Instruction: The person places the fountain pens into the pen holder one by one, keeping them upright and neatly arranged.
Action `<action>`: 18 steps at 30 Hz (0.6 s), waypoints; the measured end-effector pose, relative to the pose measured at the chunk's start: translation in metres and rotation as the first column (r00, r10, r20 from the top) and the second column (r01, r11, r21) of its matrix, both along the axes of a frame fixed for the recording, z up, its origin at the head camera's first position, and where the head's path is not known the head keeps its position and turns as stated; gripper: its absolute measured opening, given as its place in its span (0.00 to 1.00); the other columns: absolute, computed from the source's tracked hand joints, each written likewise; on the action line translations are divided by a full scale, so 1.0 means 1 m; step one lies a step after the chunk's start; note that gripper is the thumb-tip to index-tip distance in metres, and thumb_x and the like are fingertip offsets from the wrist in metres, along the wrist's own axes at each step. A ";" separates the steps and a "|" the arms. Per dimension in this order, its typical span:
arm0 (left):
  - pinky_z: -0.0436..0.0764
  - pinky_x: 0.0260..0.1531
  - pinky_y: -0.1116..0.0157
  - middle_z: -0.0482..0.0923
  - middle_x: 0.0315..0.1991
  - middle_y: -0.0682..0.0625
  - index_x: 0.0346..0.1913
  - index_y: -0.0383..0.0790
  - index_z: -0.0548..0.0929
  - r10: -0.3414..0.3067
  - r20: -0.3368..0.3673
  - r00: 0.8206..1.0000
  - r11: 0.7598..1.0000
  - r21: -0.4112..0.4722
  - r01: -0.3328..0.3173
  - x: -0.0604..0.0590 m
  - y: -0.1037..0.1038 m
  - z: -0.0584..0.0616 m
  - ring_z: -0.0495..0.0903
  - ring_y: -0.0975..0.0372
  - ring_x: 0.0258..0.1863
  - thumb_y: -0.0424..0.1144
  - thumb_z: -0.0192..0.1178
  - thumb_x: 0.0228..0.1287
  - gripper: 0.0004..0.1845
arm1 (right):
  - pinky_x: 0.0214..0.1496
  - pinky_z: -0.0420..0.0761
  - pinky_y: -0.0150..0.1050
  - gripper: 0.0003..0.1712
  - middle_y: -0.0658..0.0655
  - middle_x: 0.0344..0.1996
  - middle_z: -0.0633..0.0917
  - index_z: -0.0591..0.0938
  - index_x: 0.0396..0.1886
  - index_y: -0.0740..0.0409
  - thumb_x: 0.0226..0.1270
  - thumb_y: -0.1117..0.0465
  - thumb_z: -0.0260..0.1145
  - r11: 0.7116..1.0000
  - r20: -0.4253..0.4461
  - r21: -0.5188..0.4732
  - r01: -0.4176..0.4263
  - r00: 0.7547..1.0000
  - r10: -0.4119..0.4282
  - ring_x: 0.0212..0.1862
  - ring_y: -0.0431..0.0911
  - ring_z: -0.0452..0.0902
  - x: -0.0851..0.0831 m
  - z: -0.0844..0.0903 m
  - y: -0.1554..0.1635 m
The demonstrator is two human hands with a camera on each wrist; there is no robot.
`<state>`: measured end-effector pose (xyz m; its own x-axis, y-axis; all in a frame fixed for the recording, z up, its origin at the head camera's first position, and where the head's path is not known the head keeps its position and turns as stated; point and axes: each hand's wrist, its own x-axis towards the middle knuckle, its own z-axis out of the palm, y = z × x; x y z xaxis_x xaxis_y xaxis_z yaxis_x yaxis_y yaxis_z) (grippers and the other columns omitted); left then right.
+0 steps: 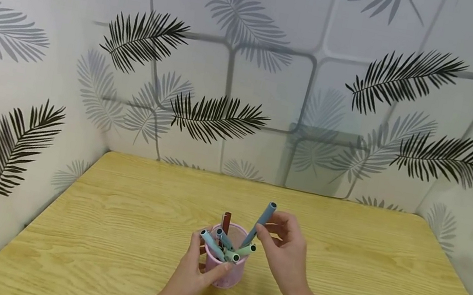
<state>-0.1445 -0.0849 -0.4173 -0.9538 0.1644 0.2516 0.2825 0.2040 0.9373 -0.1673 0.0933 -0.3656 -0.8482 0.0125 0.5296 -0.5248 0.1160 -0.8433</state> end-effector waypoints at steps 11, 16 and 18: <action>0.76 0.44 0.48 0.65 0.57 0.37 0.63 0.34 0.54 0.000 0.004 1.000 1.000 -0.005 0.000 0.000 0.000 0.000 0.68 0.42 0.54 0.37 0.64 0.59 0.36 | 0.33 0.81 0.35 0.12 0.58 0.37 0.80 0.76 0.43 0.62 0.59 0.70 0.65 0.996 0.116 0.089 -0.003 0.993 -0.007 0.36 0.50 0.80 -0.012 -0.027 0.004; 0.76 0.44 0.49 0.65 0.57 0.37 0.63 0.35 0.54 -0.002 -0.002 1.000 1.000 -0.002 0.002 0.001 0.000 0.000 0.68 0.43 0.54 0.38 0.64 0.59 0.36 | 0.31 0.80 0.34 0.08 0.53 0.34 0.82 0.78 0.39 0.58 0.61 0.65 0.66 0.992 0.099 0.125 0.003 0.995 -0.016 0.34 0.45 0.79 -0.018 -0.042 0.007; 0.77 0.43 0.51 0.65 0.56 0.38 0.63 0.34 0.55 0.000 -0.005 1.000 1.000 -0.005 0.000 0.001 0.000 0.001 0.68 0.43 0.54 0.38 0.64 0.59 0.36 | 0.30 0.80 0.34 0.06 0.53 0.33 0.82 0.78 0.37 0.58 0.61 0.64 0.66 0.991 0.082 0.137 0.001 0.997 -0.012 0.33 0.46 0.79 -0.018 -0.044 0.008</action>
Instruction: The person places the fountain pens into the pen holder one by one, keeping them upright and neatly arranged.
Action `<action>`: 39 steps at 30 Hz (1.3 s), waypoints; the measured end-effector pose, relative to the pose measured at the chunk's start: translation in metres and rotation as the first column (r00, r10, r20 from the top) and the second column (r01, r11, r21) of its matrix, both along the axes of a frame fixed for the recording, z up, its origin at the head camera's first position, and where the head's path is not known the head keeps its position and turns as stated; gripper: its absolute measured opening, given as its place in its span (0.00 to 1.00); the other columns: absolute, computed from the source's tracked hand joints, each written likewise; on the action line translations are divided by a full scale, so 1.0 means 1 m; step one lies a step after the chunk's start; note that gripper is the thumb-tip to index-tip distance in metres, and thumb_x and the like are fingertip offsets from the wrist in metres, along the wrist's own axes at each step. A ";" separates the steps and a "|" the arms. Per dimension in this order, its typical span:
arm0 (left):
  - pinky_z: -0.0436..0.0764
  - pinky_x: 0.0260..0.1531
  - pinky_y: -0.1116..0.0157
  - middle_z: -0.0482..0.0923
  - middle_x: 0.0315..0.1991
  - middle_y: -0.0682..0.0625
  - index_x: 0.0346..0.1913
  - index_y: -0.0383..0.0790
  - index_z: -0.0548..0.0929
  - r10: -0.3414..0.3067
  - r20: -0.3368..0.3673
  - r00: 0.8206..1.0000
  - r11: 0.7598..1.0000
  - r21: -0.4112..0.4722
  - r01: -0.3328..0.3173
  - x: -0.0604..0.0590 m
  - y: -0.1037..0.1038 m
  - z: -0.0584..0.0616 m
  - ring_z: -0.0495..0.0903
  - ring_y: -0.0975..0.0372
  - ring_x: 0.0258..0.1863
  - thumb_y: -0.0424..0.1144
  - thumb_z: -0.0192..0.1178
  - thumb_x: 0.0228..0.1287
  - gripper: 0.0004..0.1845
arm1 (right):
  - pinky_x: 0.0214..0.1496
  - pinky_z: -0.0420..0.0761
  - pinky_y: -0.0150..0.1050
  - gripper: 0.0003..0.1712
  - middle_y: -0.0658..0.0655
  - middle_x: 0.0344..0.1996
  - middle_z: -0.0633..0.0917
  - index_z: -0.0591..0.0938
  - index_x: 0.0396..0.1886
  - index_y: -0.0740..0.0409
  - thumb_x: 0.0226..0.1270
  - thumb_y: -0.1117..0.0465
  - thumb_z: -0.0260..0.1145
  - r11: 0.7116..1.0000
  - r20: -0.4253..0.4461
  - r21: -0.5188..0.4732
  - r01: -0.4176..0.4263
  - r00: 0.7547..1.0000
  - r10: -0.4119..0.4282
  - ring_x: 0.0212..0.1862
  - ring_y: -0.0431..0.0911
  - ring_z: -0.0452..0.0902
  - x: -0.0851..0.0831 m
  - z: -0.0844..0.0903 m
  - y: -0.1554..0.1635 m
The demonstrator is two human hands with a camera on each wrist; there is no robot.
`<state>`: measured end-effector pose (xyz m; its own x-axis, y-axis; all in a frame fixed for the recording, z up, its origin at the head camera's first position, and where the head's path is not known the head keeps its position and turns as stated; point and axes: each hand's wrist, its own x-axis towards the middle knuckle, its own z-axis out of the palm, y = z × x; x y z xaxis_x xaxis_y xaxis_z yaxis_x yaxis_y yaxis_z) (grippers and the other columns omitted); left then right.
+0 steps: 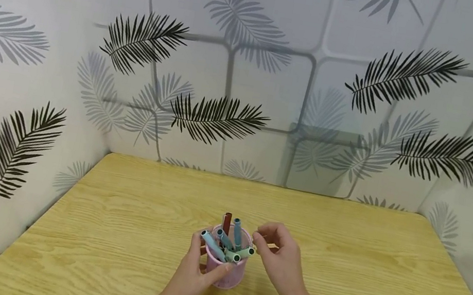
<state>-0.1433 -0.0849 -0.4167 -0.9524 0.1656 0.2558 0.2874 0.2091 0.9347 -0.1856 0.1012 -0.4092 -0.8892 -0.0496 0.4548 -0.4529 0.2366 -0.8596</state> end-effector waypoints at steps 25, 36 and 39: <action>0.76 0.45 0.49 0.66 0.57 0.39 0.65 0.37 0.55 0.023 -0.001 1.000 0.999 -0.028 -0.023 -0.007 -0.005 -0.012 0.69 0.44 0.54 0.40 0.66 0.57 0.38 | 0.26 0.79 0.34 0.04 0.52 0.29 0.82 0.79 0.36 0.59 0.63 0.65 0.64 0.998 0.025 0.058 -0.002 1.000 0.000 0.29 0.46 0.78 0.001 -0.006 0.008; 0.75 0.47 0.54 0.68 0.59 0.45 0.67 0.46 0.55 0.037 0.026 0.999 0.997 -0.067 -0.035 -0.017 -0.012 -0.033 0.67 0.50 0.59 0.51 0.67 0.55 0.42 | 0.30 0.78 0.33 0.05 0.47 0.31 0.82 0.79 0.37 0.53 0.61 0.64 0.66 0.979 0.007 0.183 0.090 0.996 -0.093 0.33 0.41 0.78 0.005 -0.008 0.019; 0.72 0.51 0.50 0.65 0.63 0.44 0.70 0.45 0.51 0.076 0.022 0.997 0.991 -0.110 -0.073 -0.015 -0.015 -0.032 0.64 0.50 0.62 0.54 0.67 0.52 0.48 | 0.30 0.78 0.33 0.08 0.48 0.33 0.83 0.79 0.41 0.55 0.62 0.63 0.65 0.974 -0.005 0.198 0.112 0.994 -0.114 0.34 0.42 0.78 0.006 -0.009 0.024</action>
